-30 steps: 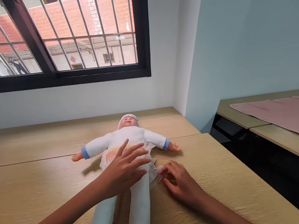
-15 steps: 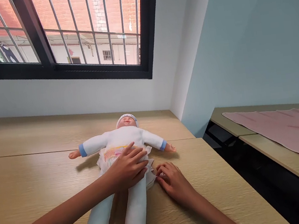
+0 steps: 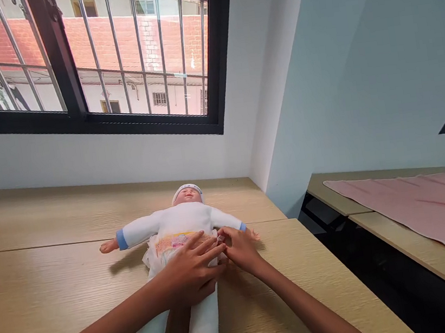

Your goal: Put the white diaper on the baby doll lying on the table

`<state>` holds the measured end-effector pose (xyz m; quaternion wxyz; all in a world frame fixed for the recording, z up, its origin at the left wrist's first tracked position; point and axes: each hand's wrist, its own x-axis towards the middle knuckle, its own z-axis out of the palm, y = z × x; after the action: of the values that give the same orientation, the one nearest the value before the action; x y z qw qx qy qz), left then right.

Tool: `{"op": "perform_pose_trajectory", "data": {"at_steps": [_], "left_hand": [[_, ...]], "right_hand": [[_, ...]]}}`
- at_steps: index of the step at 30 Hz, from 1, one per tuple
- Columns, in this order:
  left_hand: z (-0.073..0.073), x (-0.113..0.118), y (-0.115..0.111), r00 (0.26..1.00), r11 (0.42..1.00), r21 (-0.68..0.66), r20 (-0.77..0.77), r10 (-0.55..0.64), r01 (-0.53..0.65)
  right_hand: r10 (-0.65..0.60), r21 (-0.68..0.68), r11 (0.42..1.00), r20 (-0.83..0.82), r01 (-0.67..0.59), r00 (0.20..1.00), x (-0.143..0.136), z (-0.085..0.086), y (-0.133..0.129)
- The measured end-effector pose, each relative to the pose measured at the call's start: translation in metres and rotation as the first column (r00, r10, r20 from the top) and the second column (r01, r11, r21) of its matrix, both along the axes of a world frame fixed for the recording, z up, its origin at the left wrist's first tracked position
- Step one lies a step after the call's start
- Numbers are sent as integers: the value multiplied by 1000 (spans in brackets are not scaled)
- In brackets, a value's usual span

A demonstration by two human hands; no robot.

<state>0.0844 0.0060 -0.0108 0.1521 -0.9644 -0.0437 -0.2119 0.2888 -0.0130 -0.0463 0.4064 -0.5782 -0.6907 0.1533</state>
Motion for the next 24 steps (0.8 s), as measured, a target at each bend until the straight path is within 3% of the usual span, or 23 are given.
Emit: {"op": "perform_pose_trajectory", "data": {"at_steps": [8, 18, 24], "left_hand": [[0, 5, -2, 998, 997, -40, -29, 64, -65], [6, 4, -5, 990, 995, -25, -105, 93, -96], [7, 5, -4, 995, 997, -5, -70, 71, -72]], "right_hand": [[-169, 80, 980, -131, 181, 977, 23, -18, -13], [99, -15, 995, 33, -98, 995, 12, -25, -46], [185, -46, 981, -37, -186, 982, 9, -28, -46]]}}
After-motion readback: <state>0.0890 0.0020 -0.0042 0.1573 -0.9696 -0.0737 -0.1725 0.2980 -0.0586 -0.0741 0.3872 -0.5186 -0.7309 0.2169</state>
